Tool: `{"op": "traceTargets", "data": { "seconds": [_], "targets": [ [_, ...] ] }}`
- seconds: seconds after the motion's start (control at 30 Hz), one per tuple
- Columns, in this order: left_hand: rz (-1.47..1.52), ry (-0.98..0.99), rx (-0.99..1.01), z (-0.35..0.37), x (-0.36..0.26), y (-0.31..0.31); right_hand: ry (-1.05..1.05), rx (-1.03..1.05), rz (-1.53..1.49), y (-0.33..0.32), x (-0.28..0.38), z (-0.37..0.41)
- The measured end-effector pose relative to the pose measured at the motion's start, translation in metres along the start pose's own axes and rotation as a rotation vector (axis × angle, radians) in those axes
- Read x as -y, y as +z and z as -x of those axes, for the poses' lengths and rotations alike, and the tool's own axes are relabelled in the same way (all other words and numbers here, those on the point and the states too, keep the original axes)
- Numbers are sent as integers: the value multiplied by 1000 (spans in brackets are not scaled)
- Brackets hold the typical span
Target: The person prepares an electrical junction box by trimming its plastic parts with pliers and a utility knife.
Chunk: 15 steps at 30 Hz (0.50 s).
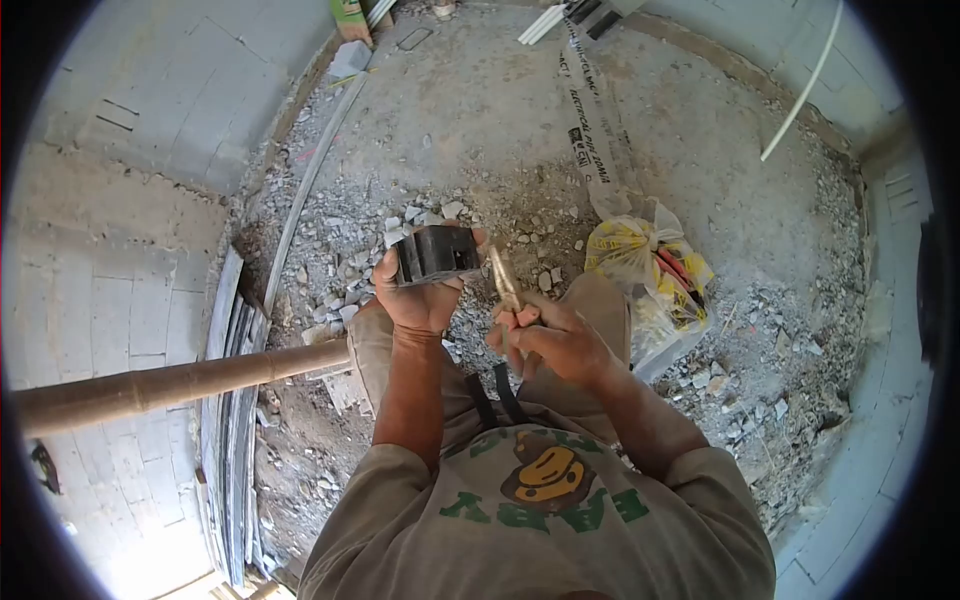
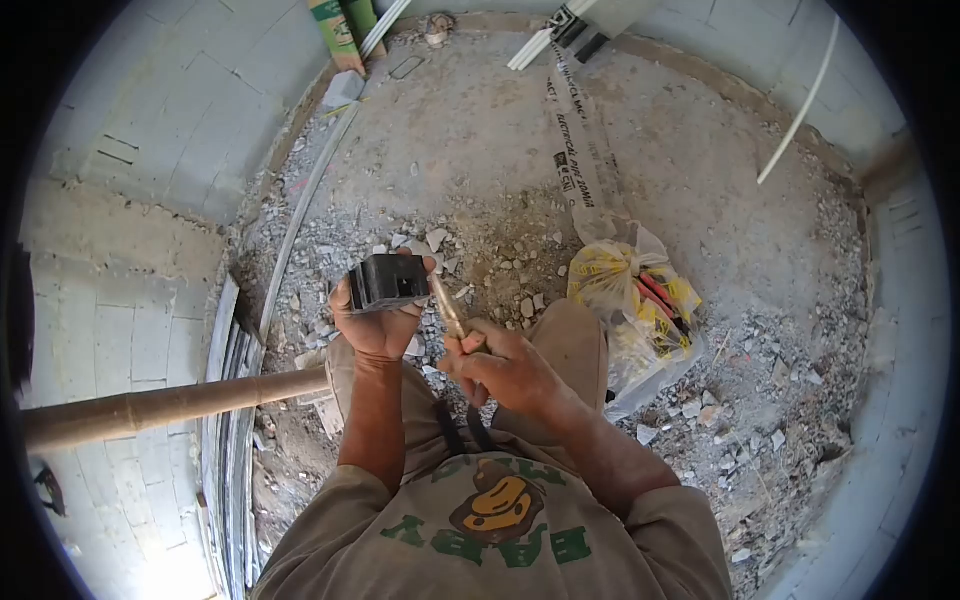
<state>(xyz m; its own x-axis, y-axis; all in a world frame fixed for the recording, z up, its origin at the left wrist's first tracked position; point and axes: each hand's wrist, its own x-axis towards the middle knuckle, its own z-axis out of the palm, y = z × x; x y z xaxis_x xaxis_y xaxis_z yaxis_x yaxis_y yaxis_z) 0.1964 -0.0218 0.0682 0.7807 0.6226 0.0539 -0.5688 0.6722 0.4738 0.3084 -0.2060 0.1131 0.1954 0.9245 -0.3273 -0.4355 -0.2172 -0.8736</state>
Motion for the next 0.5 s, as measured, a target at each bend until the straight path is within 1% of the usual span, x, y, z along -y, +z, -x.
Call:
{"op": "traceTargets", "data": {
  "seconds": [0.03,0.07,0.1,0.13,0.17,0.2,0.23,0.27,0.3,0.33,0.37,0.43,0.47,0.5],
  "targets": [
    [-9,13,8,-1,0,-3,76,75,-77,6,6,3],
    [-4,-7,34,-3,-1,-3,63,51,-74,9,-1,1],
    [6,-25,57,-8,-3,-2,4,74,68,11,-14,-3],
    [40,-39,122,-12,-5,0,-50,94,211,17,-14,-6],
    [76,-53,182,-17,-6,0,-58,64,215,20,-9,-4],
    [140,-99,296,-27,-8,-10,53,21,166,32,9,-1],
    [153,-116,305,-31,-11,-15,170,9,107,40,17,1],
    [176,-141,355,-35,-13,-20,169,-13,106,46,13,-2],
    [200,-165,405,-37,-15,-23,125,-35,45,51,7,-6],
    [214,-176,416,-38,-17,-25,79,-55,-12,56,2,-9],
    [209,-189,413,-39,-18,-26,76,-72,-4,63,-2,-12],
    [216,-198,420,-41,-23,-23,14,-157,-73,78,-6,-21],
    [135,-183,421,-40,-25,-21,13,-168,-67,82,-5,-25],
    [54,-169,418,-38,-29,-21,-26,-245,-173,85,-5,-29]
  ]
}}
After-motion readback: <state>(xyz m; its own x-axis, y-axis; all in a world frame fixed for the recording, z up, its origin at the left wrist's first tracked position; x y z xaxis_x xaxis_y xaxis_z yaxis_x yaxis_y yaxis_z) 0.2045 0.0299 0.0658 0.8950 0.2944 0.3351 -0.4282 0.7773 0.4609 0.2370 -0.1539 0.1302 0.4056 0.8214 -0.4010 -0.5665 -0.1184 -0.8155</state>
